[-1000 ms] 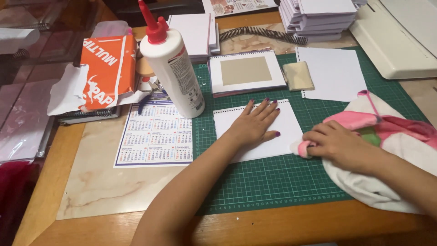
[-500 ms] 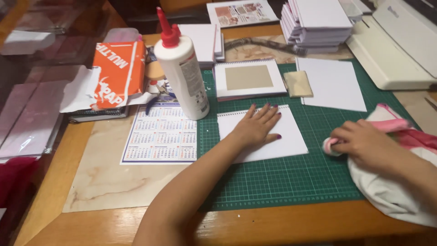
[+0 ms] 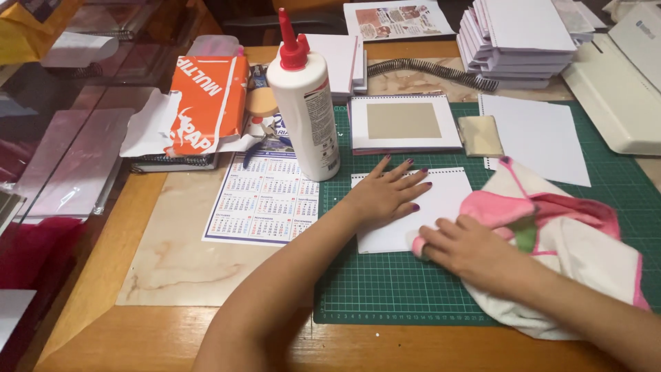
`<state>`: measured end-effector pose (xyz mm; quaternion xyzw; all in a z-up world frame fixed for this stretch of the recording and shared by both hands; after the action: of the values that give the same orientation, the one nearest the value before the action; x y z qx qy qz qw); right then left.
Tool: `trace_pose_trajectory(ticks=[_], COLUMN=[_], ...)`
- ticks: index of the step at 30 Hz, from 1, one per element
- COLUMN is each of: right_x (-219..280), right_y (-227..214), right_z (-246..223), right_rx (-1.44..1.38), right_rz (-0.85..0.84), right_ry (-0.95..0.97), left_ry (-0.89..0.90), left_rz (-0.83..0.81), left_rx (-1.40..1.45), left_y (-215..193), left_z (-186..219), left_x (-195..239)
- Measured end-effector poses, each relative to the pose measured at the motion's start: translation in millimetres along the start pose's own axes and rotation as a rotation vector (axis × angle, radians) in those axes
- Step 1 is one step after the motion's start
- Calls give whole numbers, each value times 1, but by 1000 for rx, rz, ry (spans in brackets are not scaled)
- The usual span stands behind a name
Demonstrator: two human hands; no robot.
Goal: The person aligns a stack of white spiral-bound paper with a beige cover sheet on a green cutting mat. They smooth the pages with their hands and then use a small beige block to rub along the spiral binding edge. Finally, they wipe the surface of the notebook with a pink and white cloth.
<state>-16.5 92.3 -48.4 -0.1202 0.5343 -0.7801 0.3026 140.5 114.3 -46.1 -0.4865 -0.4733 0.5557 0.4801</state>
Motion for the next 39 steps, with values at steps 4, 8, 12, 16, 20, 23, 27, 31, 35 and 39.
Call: trace_pose_trajectory(ticks=[4, 8, 12, 16, 20, 23, 27, 31, 35, 39], right_x=[-8, -4, 5, 20, 46, 67, 75, 89, 108, 131], right_y=[2, -1, -1, 1, 15, 19, 13, 13, 9, 18], right_z=[-8, -2, 6, 18, 34, 42, 47, 51, 55, 59], right_rx=[78, 32, -59, -134, -273, -300, -364, -365, -359, -368], right_rz=[1, -9, -40, -66, -254, -264, -241, -284, -251, -247], right_ry=[0, -24, -33, 11, 152, 209, 248, 297, 336, 380], left_ry=[-2, 18, 27, 23, 89, 86, 90, 71, 84, 86], left_rz=[-33, -51, -58, -61, -17, -18, -19, -94, -73, -50], left_rx=[-17, 9, 8, 20, 8, 23, 28, 55, 65, 55], left_y=[7, 10, 9, 15, 20, 19, 15, 11, 12, 11], left_z=[-6, -7, -6, -10, -10, -8, -8, -6, -5, -6], left_x=[-3, -4, -4, -6, -10, -10, -7, -6, -7, -5])
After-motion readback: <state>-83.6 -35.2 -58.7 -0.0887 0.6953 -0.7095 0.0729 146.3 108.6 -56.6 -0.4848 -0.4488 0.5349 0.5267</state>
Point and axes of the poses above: each hand's wrist, its own x-axis away from the middle knuckle, its own y-axis out of the palm, z = x × y, the point moved 8 cm from there along -x, towards the middle knuckle, and after that the axes turned 5 degrees about z, right-handed, at the moved point
